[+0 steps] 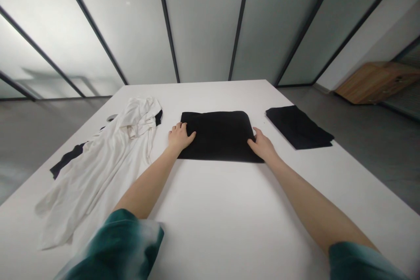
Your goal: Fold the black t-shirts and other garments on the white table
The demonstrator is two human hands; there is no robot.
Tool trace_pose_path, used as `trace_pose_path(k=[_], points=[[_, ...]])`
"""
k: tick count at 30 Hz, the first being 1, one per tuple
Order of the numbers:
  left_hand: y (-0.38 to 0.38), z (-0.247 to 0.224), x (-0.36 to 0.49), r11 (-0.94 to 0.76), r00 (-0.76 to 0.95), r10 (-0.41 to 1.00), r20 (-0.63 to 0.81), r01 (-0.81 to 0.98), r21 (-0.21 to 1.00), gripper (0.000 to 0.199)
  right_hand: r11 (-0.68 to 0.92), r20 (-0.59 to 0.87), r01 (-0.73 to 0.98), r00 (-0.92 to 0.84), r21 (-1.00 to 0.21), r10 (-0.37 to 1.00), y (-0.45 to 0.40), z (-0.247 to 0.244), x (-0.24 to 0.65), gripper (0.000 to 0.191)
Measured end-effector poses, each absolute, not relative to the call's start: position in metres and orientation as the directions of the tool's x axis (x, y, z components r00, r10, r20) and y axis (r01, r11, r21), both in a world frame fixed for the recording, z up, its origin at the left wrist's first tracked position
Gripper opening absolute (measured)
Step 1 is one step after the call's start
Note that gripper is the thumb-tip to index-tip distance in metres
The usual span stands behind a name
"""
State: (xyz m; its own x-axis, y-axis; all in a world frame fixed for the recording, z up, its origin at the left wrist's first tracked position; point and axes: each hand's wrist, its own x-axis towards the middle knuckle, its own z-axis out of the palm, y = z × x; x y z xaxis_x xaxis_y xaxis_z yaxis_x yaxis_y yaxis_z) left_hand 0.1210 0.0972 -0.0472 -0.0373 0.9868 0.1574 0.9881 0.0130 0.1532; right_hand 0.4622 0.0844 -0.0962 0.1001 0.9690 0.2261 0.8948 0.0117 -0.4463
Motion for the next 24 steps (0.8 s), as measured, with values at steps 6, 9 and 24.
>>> trace_pose_path(k=[6, 9, 24], points=[[0.106, -0.022, 0.100, 0.167, -0.148, 0.978, -0.150, 0.978, 0.127, 0.082, 0.200, 0.322, 0.816, -0.018, -0.542, 0.946, 0.081, -0.094, 0.464, 0.060], [0.111, -0.016, 0.082, 0.050, 0.004, 0.957, -0.291, 0.983, 0.178, 0.077, 0.235, 0.351, 0.803, -0.034, -0.548, 0.936, 0.080, -0.092, 0.462, 0.053], [0.170, -0.007, 0.122, -0.105, 0.097, 0.992, 0.084, 0.991, 0.089, 0.069, 0.407, -0.105, 0.735, -0.539, -0.543, 0.836, 0.010, -0.022, 0.409, 0.030]])
